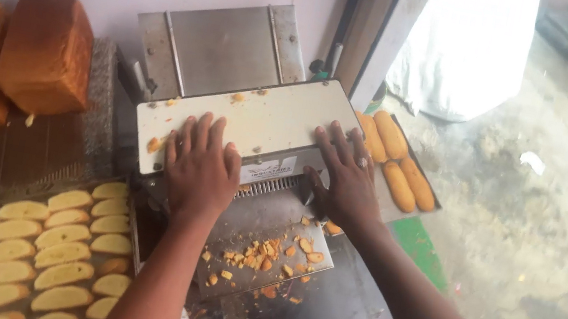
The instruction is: Slicing bread loaves using a mechanical slicer and arranging the slices on a tray.
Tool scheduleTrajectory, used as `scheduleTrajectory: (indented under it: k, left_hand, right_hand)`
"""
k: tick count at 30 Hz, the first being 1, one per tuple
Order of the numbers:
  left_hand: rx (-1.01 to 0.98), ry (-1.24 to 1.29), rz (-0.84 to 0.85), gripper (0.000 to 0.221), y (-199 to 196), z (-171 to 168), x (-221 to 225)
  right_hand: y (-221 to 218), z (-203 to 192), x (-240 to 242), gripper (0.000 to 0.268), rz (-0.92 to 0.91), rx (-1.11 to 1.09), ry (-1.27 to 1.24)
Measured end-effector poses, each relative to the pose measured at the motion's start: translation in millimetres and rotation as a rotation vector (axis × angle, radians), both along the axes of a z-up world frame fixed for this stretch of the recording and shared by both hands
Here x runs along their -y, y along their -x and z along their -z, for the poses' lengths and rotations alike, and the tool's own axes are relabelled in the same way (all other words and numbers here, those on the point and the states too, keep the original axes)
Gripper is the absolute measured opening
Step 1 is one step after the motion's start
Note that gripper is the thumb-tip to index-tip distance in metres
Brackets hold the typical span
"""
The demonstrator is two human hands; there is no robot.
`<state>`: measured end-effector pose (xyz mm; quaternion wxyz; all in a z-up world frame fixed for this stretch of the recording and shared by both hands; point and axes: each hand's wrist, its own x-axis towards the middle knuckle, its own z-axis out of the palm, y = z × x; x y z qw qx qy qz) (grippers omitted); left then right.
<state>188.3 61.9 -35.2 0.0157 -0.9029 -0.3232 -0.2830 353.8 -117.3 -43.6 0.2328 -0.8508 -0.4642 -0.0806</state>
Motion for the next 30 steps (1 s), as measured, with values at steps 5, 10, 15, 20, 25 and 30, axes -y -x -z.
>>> scheduleTrajectory:
  k: [5,10,15,20,25,30]
  left_hand:
    - [0.191,0.139,-0.079,0.049,-34.1,-8.0,6.7]
    - [0.535,0.182,0.238,0.054,-126.2,-0.7,83.3]
    - [0.411,0.41,0.707,0.053,-270.3,46.7,178.4]
    - [0.017,0.656,0.505,0.063,-400.7,227.6,203.7]
    - [-0.54,0.89,0.012,0.076,-422.4,320.9,185.8]
    - [-0.71,0.917,-0.197,0.075,-404.8,417.4,156.9]
  right_hand:
    - [-15.5,-0.9,13.7,0.055,-0.073,-0.035,-0.169]
    - [-86.1,51.0,63.3,0.041,0.039,0.017,-0.428]
    - [-222.7,135.9,107.9,0.036,0.35,-0.035,-0.17]
    - [-333.7,262.3,149.1,0.04,0.386,-0.126,-0.052]
    - [-376.1,391.2,166.9,0.053,0.43,-0.321,0.276]
    - [-360.3,442.2,144.7,0.065,0.298,-0.407,0.366]
